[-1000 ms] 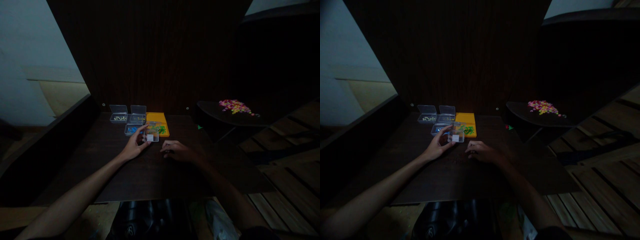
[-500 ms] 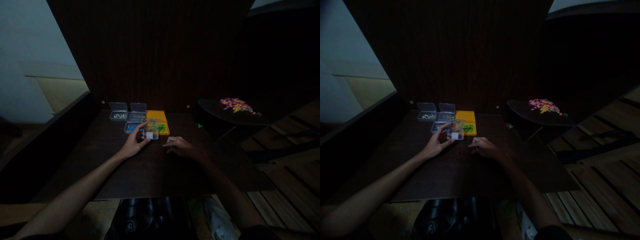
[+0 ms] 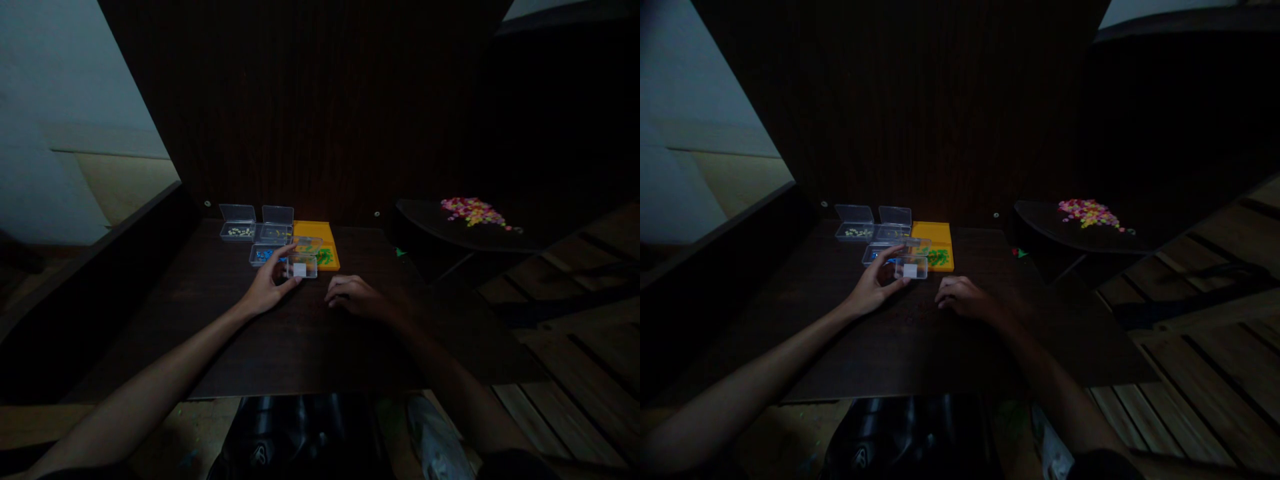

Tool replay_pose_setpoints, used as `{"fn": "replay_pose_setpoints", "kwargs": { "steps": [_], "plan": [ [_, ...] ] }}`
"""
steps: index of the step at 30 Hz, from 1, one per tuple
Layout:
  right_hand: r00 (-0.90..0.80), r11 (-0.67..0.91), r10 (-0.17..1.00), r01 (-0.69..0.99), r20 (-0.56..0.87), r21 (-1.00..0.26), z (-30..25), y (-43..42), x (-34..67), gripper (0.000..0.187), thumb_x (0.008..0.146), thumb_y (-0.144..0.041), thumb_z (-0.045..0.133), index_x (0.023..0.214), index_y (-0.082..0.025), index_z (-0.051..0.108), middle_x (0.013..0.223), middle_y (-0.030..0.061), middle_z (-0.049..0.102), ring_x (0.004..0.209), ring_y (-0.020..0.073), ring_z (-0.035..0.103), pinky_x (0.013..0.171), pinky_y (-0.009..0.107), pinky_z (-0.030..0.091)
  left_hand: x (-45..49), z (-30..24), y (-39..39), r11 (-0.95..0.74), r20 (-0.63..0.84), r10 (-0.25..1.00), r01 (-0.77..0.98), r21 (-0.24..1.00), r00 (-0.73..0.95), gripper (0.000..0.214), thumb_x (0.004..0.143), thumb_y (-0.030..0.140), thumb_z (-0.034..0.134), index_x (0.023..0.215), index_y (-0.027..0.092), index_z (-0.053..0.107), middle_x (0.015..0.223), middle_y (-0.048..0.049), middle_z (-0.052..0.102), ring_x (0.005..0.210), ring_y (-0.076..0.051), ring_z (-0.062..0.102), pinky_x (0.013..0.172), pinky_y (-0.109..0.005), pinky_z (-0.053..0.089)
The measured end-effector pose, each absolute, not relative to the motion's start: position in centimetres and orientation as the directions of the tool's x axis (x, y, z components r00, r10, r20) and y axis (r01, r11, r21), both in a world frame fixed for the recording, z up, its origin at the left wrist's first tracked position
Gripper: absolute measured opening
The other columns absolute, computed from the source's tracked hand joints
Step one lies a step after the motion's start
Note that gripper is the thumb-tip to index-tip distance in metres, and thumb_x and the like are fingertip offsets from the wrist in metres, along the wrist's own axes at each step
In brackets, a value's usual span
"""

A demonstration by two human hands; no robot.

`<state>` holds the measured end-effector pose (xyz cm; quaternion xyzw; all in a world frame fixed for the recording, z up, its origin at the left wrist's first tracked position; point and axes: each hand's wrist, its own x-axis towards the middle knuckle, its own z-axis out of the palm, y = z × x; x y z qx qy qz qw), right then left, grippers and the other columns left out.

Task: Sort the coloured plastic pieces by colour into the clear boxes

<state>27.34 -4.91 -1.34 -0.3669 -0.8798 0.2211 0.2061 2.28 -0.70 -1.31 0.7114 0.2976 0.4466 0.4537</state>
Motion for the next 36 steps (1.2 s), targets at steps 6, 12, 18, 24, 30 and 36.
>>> {"fn": "replay_pose_setpoints", "kwargs": {
  "steps": [6, 12, 18, 24, 30, 36],
  "plan": [
    [-0.65, 0.662, 0.722, 0.551, 0.236, -0.508, -1.3, -5.0, 27.1, 0.007, 0.087, -0.014, 0.059, 0.085, -0.017, 0.065, 0.084, 0.0048, 0.065, 0.079, 0.0152, 0.059, 0.073, 0.027, 0.046, 2.3, -1.2, -0.7, -0.412, 0.371, 0.826, 0.006, 0.911, 0.425, 0.066, 0.076, 0.026, 0.07, 0.136, 0.024, 0.042, 0.137, -0.0125, 0.048, 0.088, -0.017, 0.061, 0.081, -0.036, 0.054],
    [-0.647, 0.696, 0.714, 0.61, 0.269, -0.378, -1.2, -5.0, 27.1, 0.008, 0.089, -0.014, 0.055, 0.083, -0.018, 0.059, 0.082, 0.0046, 0.062, 0.079, 0.0168, 0.054, 0.071, 0.028, 0.042, 2.3, -1.4, -0.7, -0.406, 0.361, 0.829, 0.016, 0.914, 0.428, 0.067, 0.077, 0.026, 0.069, 0.138, 0.024, 0.041, 0.136, -0.0122, 0.048, 0.087, -0.017, 0.061, 0.08, -0.037, 0.055],
    [-0.648, 0.704, 0.711, 0.657, 0.274, -0.271, -1.7, -4.9, 27.1, 0.01, 0.091, -0.013, 0.051, 0.084, -0.018, 0.055, 0.082, 0.0055, 0.061, 0.078, 0.0181, 0.051, 0.068, 0.029, 0.04, 2.3, -1.3, -0.8, -0.392, 0.354, 0.834, 0.003, 0.92, 0.423, 0.067, 0.076, 0.025, 0.07, 0.137, 0.025, 0.042, 0.137, -0.0124, 0.048, 0.087, -0.016, 0.061, 0.08, -0.037, 0.056],
    [-0.639, 0.689, 0.72, 0.703, 0.269, -0.174, -2.4, -4.9, 27.0, 0.01, 0.09, -0.01, 0.049, 0.086, -0.018, 0.054, 0.086, 0.0069, 0.059, 0.082, 0.0196, 0.049, 0.073, 0.031, 0.039, 2.5, -1.3, -0.9, -0.341, 0.323, 0.853, -0.03, 0.94, 0.411, 0.069, 0.074, 0.023, 0.072, 0.136, 0.024, 0.042, 0.133, -0.0113, 0.05, 0.086, -0.015, 0.06, 0.078, -0.032, 0.055],
    [-0.623, 0.702, 0.71, 0.662, 0.328, -0.262, -1.8, -4.6, 27.4, 0.01, 0.091, -0.013, 0.049, 0.084, -0.018, 0.055, 0.083, 0.0057, 0.06, 0.08, 0.0183, 0.051, 0.072, 0.031, 0.041, 2.6, -1.2, -1.0, -0.307, 0.298, 0.861, -0.046, 0.951, 0.412, 0.069, 0.074, 0.023, 0.072, 0.135, 0.024, 0.041, 0.127, -0.01, 0.053, 0.082, -0.012, 0.058, 0.075, -0.03, 0.053],
    [-0.489, 0.667, 0.733, 0.652, 0.472, -0.361, -0.4, -4.8, 27.0, 0.01, 0.092, -0.018, 0.052, 0.085, -0.018, 0.059, 0.082, 0.0053, 0.062, 0.078, 0.0182, 0.053, 0.072, 0.031, 0.044, 2.7, -1.0, -1.2, -0.299, 0.294, 0.863, -0.054, 0.953, 0.41, 0.067, 0.074, 0.022, 0.072, 0.134, 0.024, 0.043, 0.128, -0.0101, 0.052, 0.083, -0.013, 0.058, 0.075, -0.029, 0.052]
  ]
}}
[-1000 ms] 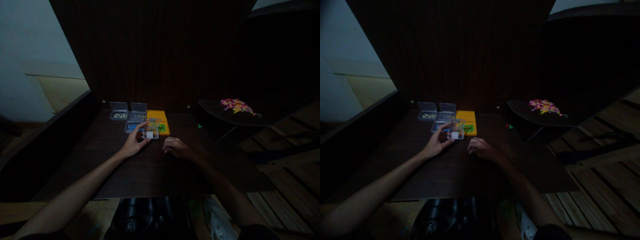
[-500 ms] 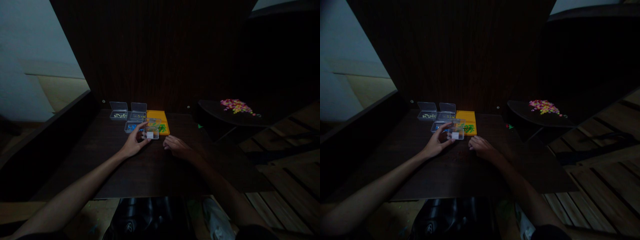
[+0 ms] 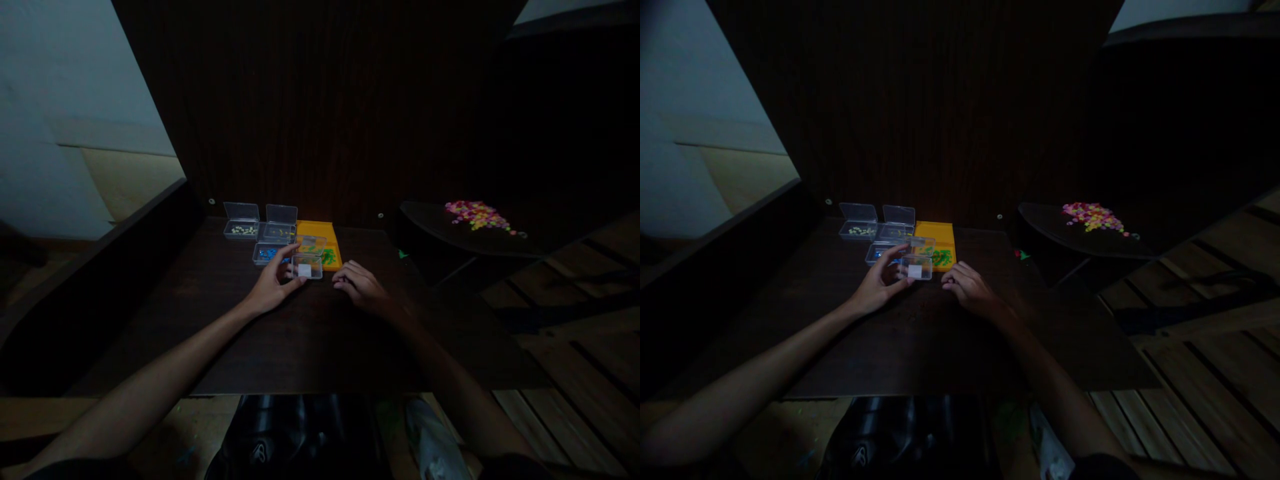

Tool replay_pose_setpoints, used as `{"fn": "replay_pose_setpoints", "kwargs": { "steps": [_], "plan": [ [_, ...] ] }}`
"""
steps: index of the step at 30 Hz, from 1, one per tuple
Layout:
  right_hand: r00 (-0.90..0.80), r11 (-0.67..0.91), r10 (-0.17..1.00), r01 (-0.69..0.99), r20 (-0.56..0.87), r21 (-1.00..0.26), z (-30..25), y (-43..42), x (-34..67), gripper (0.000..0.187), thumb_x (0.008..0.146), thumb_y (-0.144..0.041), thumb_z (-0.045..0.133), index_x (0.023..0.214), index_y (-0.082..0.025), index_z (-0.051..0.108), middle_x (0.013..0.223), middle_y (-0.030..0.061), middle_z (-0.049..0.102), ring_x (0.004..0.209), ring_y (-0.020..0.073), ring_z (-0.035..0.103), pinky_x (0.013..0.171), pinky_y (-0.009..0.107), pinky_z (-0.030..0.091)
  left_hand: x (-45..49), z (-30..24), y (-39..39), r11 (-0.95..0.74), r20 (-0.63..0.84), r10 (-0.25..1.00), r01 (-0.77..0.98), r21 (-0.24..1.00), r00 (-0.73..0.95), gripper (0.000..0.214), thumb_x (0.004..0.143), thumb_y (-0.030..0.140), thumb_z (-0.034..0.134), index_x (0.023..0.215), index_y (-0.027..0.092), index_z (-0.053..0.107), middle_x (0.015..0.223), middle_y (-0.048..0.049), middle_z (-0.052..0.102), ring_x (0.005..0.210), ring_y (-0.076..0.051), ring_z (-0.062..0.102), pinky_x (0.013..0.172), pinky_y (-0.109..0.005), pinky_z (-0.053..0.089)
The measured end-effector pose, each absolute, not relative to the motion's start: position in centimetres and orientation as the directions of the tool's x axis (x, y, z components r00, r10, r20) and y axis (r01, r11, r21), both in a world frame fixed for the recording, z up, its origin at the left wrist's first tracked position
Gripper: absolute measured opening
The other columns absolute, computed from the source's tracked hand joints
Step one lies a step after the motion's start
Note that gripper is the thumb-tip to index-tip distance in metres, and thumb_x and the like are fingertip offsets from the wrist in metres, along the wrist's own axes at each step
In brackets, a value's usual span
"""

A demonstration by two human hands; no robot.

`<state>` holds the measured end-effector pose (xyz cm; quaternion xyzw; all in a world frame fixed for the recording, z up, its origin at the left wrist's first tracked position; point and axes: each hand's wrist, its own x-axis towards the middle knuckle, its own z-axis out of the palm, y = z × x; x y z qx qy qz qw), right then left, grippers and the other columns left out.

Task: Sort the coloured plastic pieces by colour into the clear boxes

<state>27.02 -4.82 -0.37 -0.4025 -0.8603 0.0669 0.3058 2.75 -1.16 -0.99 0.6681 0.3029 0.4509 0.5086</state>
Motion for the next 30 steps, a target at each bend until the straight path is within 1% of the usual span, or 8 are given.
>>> {"fn": "replay_pose_setpoints", "kwargs": {
  "steps": [3, 5, 10, 18, 24, 26, 27, 30],
  "plan": [
    [-0.409, 0.655, 0.733, 0.641, 0.544, -0.4, 0.1, -5.2, 26.2, 0.009, 0.092, -0.02, 0.054, 0.089, -0.018, 0.062, 0.082, 0.0054, 0.063, 0.079, 0.0183, 0.055, 0.072, 0.031, 0.045, 3.1, -1.0, -1.4, -0.26, 0.269, 0.858, -0.081, 0.962, 0.439, 0.068, 0.073, 0.022, 0.073, 0.134, 0.022, 0.042, 0.111, -0.008, 0.059, 0.083, -0.014, 0.059, 0.075, -0.03, 0.052],
    [-0.376, 0.655, 0.728, 0.63, 0.574, -0.418, 0.2, -5.5, 25.6, 0.011, 0.092, -0.022, 0.054, 0.091, -0.019, 0.064, 0.084, 0.0057, 0.064, 0.081, 0.0185, 0.056, 0.073, 0.032, 0.046, 3.3, -1.1, -1.7, -0.236, 0.258, 0.846, -0.107, 0.966, 0.467, 0.069, 0.074, 0.022, 0.073, 0.135, 0.021, 0.041, 0.103, -0.0065, 0.06, 0.082, -0.015, 0.059, 0.075, -0.029, 0.051],
    [-0.36, 0.664, 0.706, 0.636, 0.61, -0.393, -0.2, -5.5, 24.7, 0.014, 0.092, -0.025, 0.056, 0.093, -0.019, 0.069, 0.087, 0.0062, 0.067, 0.084, 0.0193, 0.058, 0.077, 0.035, 0.045, 4.0, -1.6, -2.3, -0.208, 0.256, 0.816, -0.15, 0.966, 0.518, 0.067, 0.074, 0.022, 0.074, 0.133, 0.023, 0.043, 0.12, -0.0097, 0.054, 0.083, -0.012, 0.058, 0.076, -0.027, 0.051],
    [-0.383, 0.649, 0.716, 0.672, 0.584, -0.356, -0.8, -5.2, 24.7, 0.023, 0.092, -0.023, 0.054, 0.106, -0.021, 0.071, 0.09, 0.0075, 0.066, 0.086, 0.0206, 0.058, 0.079, 0.037, 0.045, 4.2, -1.6, -2.7, -0.103, 0.198, 0.799, -0.195, 0.975, 0.568, 0.07, 0.071, 0.022, 0.078, 0.133, 0.025, 0.046, 0.122, -0.009, 0.055, 0.083, -0.011, 0.059, 0.08, -0.029, 0.053],
    [-0.296, 0.617, 0.742, 0.653, 0.601, -0.44, 0.7, -5.5, 25.5, 0.024, 0.094, -0.025, 0.049, 0.106, -0.02, 0.07, 0.091, 0.0075, 0.066, 0.087, 0.0199, 0.059, 0.081, 0.037, 0.048, 3.8, -1.2, -2.3, -0.075, 0.184, 0.805, -0.211, 0.975, 0.563, 0.074, 0.07, 0.019, 0.077, 0.136, 0.026, 0.044, 0.128, -0.0099, 0.053, 0.086, -0.012, 0.06, 0.083, -0.03, 0.054],
    [-0.306, 0.607, 0.763, 0.641, 0.569, -0.469, 1.2, -5.4, 26.5, 0.023, 0.093, -0.026, 0.051, 0.103, -0.019, 0.07, 0.089, 0.0076, 0.065, 0.085, 0.0192, 0.059, 0.078, 0.035, 0.049, 3.6, -1.1, -2.0, -0.083, 0.189, 0.812, -0.212, 0.974, 0.552, 0.074, 0.07, 0.019, 0.077, 0.136, 0.027, 0.045, 0.131, -0.0101, 0.052, 0.086, -0.012, 0.06, 0.083, -0.032, 0.054],
    [-0.345, 0.602, 0.781, 0.638, 0.521, -0.48, 1.4, -5.3, 27.1, 0.022, 0.092, -0.027, 0.053, 0.101, -0.018, 0.07, 0.089, 0.0075, 0.064, 0.083, 0.0186, 0.059, 0.075, 0.033, 0.049, 3.5, -1.0, -1.9, -0.088, 0.19, 0.817, -0.209, 0.974, 0.545, 0.074, 0.07, 0.019, 0.076, 0.136, 0.027, 0.045, 0.132, -0.0102, 0.052, 0.085, -0.012, 0.06, 0.083, -0.032, 0.054],
    [-0.489, 0.563, 0.825, 0.659, 0.284, -0.499, 1.7, -5.0, 29.0, 0.02, 0.088, -0.03, 0.06, 0.1, -0.018, 0.071, 0.092, 0.0071, 0.064, 0.082, 0.0177, 0.06, 0.074, 0.031, 0.05, 3.2, -0.7, -1.6, -0.098, 0.181, 0.831, -0.182, 0.978, 0.525, 0.075, 0.069, 0.018, 0.076, 0.136, 0.026, 0.045, 0.135, -0.0109, 0.05, 0.082, -0.011, 0.059, 0.08, -0.031, 0.055]
  ]
}}
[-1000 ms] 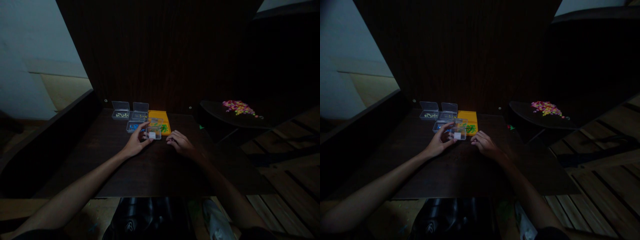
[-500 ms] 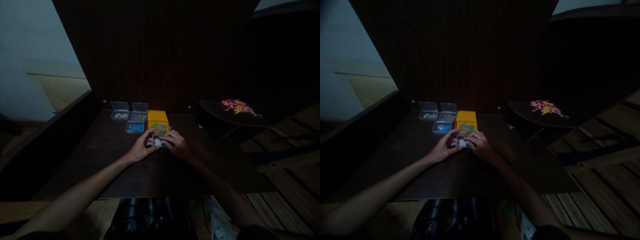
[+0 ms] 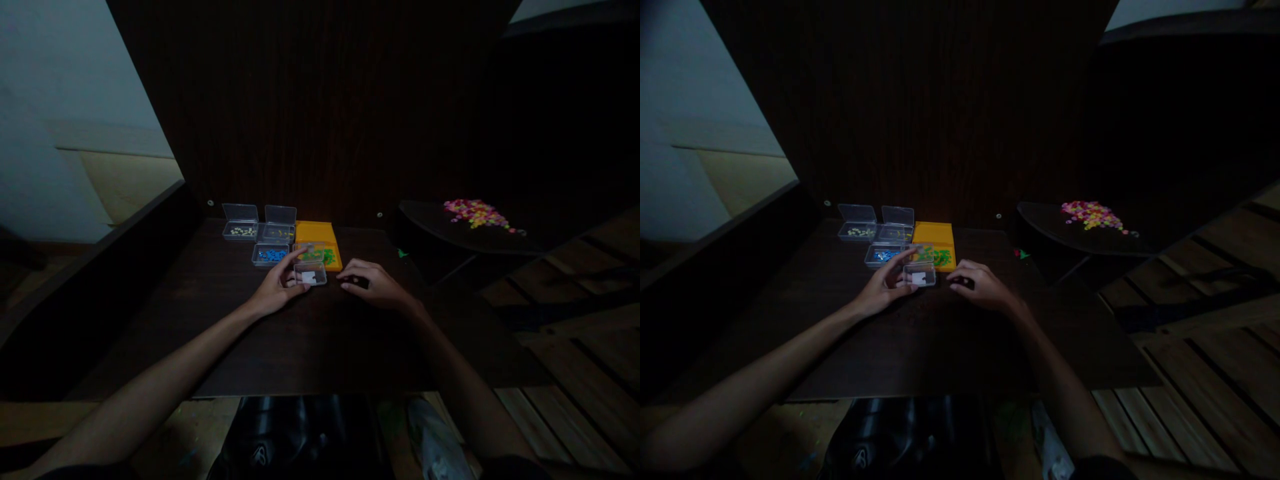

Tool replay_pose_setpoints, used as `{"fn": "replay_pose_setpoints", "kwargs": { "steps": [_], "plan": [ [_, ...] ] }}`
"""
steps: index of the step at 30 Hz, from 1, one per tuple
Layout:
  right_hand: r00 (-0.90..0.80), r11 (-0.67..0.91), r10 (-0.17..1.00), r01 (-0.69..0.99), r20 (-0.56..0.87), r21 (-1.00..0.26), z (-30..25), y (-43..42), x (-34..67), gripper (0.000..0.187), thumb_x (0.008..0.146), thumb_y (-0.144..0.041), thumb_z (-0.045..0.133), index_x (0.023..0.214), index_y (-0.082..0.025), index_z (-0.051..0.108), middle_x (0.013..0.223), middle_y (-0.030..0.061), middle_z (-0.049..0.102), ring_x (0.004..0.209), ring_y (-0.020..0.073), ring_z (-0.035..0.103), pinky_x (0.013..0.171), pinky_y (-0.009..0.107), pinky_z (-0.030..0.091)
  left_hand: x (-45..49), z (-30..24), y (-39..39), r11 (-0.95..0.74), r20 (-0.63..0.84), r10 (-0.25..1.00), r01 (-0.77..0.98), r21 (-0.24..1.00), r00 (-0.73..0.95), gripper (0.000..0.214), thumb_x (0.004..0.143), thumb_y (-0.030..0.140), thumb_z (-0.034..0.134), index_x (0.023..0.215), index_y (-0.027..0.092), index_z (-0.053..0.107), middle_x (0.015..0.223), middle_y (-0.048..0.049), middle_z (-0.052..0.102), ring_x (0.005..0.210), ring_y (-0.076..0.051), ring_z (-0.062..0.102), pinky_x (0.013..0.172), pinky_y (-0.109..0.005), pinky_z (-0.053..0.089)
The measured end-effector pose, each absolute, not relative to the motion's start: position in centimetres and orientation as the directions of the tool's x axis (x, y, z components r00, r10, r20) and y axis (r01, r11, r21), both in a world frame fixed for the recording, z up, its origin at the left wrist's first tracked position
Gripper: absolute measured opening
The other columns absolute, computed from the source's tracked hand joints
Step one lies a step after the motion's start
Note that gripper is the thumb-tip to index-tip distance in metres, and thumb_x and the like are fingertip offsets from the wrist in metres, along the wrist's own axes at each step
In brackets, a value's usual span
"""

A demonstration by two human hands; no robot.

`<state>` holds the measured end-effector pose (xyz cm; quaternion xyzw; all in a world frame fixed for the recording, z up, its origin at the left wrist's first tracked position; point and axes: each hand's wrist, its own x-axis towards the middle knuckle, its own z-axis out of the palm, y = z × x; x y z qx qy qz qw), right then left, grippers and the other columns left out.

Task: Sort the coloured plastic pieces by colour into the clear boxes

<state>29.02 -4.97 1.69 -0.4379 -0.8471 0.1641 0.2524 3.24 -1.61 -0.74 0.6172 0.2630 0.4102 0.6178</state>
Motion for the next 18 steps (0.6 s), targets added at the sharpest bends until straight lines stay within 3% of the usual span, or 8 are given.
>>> {"fn": "replay_pose_setpoints", "kwargs": {
  "steps": [3, 5, 18],
  "plan": [
    [-0.567, 0.522, 0.82, 0.684, 0.078, -0.509, 1.3, -4.6, 30.2, 0.021, 0.083, -0.031, 0.066, 0.1, -0.019, 0.071, 0.096, 0.0067, 0.064, 0.086, 0.0178, 0.061, 0.076, 0.03, 0.049, 3.0, -0.8, -1.3, -0.113, 0.173, 0.845, -0.148, 0.983, 0.506, 0.076, 0.068, 0.017, 0.076, 0.137, 0.027, 0.045, 0.139, -0.0113, 0.046, 0.078, -0.008, 0.056, 0.077, -0.027, 0.054],
    [-0.574, 0.503, 0.819, 0.696, 0.024, -0.513, 0.9, -4.4, 30.3, 0.018, 0.084, -0.03, 0.066, 0.096, -0.018, 0.072, 0.096, 0.0069, 0.064, 0.086, 0.0171, 0.061, 0.076, 0.029, 0.049, 2.9, -0.9, -1.2, -0.121, 0.17, 0.852, -0.13, 0.984, 0.495, 0.078, 0.068, 0.018, 0.076, 0.138, 0.026, 0.043, 0.139, -0.0112, 0.046, 0.077, -0.007, 0.055, 0.077, -0.027, 0.054],
    [-0.629, 0.551, 0.772, 0.592, 0.089, -0.588, -0.2, -4.6, 28.5, 0.014, 0.087, -0.025, 0.061, 0.092, -0.016, 0.07, 0.085, 0.0053, 0.064, 0.074, 0.014, 0.06, 0.069, 0.026, 0.048, 2.7, -1.1, -0.8, -0.135, 0.169, 0.865, -0.104, 0.985, 0.473, 0.08, 0.069, 0.019, 0.076, 0.14, 0.023, 0.04, 0.116, -0.0082, 0.055, 0.075, -0.009, 0.054, 0.075, -0.027, 0.053]
  ]
}}
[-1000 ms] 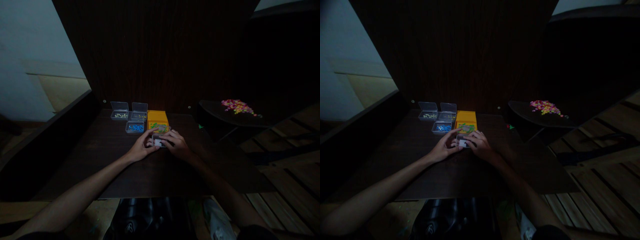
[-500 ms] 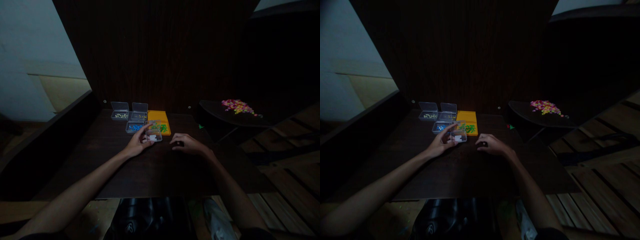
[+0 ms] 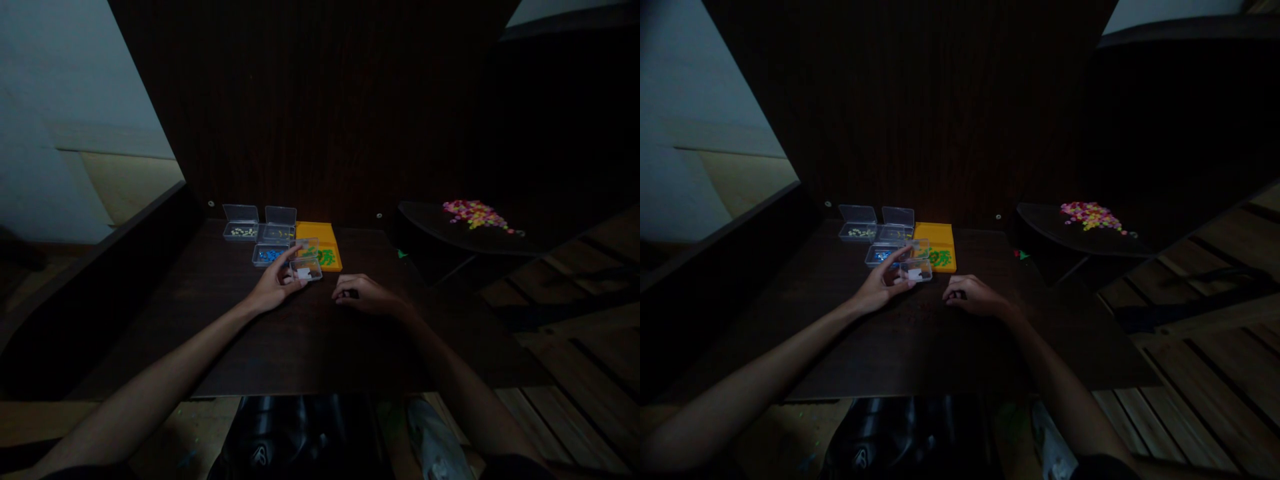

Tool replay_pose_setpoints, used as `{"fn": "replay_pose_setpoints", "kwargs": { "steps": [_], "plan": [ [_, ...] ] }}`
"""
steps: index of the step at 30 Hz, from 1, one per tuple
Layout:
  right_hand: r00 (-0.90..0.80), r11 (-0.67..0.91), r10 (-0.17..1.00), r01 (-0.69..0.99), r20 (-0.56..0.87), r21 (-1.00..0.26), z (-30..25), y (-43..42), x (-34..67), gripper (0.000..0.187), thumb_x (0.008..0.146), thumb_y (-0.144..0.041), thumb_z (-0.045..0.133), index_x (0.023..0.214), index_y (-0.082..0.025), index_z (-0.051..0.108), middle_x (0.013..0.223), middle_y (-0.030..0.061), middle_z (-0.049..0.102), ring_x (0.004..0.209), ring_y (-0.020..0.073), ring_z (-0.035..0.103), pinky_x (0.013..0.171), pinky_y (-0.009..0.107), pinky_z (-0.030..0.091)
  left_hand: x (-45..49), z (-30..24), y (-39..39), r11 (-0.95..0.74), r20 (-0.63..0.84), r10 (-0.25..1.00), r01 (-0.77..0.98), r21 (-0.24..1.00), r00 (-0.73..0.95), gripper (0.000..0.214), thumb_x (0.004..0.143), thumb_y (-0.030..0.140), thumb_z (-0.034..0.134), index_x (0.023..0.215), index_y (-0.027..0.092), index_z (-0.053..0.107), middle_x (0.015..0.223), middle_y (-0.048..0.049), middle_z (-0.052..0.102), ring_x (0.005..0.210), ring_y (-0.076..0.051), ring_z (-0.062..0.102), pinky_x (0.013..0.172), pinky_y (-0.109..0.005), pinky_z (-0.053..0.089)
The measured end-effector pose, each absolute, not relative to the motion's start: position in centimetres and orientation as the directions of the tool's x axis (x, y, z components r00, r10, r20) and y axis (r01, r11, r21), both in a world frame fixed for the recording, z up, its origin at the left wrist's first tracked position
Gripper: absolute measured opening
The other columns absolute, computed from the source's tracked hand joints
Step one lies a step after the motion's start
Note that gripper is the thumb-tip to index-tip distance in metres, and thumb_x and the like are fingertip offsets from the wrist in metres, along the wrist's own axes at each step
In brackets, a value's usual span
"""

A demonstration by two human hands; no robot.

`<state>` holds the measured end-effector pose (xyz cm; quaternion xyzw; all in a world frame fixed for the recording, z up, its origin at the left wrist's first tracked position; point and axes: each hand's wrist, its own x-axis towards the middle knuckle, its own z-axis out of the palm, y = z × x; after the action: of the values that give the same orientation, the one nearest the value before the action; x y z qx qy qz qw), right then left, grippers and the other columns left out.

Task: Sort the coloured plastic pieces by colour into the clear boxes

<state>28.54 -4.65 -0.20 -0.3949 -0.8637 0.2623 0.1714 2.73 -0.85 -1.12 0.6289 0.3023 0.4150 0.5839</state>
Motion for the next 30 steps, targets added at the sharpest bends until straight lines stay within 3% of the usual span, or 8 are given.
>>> {"fn": "replay_pose_setpoints", "kwargs": {
  "steps": [10, 20, 30],
  "plan": [
    [-0.665, 0.582, 0.74, 0.556, 0.103, -0.593, 0.0, -5.3, 27.5, 0.036, 0.081, -0.033, 0.07, 0.114, -0.019, 0.066, 0.096, 0.0048, 0.062, 0.083, 0.0147, 0.058, 0.074, 0.028, 0.049, 2.7, -1.2, -0.8, -0.111, 0.145, 0.863, -0.097, 0.989, 0.484, 0.082, 0.069, 0.021, 0.076, 0.142, 0.023, 0.038, 0.108, -0.0071, 0.059, 0.075, -0.01, 0.056, 0.077, -0.031, 0.054],
    [-0.669, 0.589, 0.737, 0.564, 0.098, -0.579, -0.3, -5.1, 27.3, 0.021, 0.086, -0.028, 0.065, 0.103, -0.018, 0.072, 0.094, 0.0056, 0.065, 0.086, 0.0153, 0.062, 0.076, 0.028, 0.049, 2.7, -1.1, -0.8, -0.107, 0.146, 0.865, -0.108, 0.988, 0.48, 0.082, 0.068, 0.02, 0.077, 0.141, 0.023, 0.039, 0.11, -0.0075, 0.059, 0.074, -0.009, 0.056, 0.074, -0.029, 0.054],
    [-0.632, 0.566, 0.764, 0.556, 0.133, -0.609, -0.9, -4.7, 27.8, 0.016, 0.087, -0.029, 0.063, 0.094, -0.016, 0.071, 0.087, 0.0054, 0.066, 0.077, 0.0144, 0.061, 0.069, 0.026, 0.048, 2.8, -1.0, -0.8, -0.107, 0.162, 0.867, -0.141, 0.984, 0.472, 0.08, 0.067, 0.021, 0.078, 0.139, 0.026, 0.042, 0.128, -0.0104, 0.05, 0.075, -0.007, 0.054, 0.073, -0.026, 0.053]
  ]
}}
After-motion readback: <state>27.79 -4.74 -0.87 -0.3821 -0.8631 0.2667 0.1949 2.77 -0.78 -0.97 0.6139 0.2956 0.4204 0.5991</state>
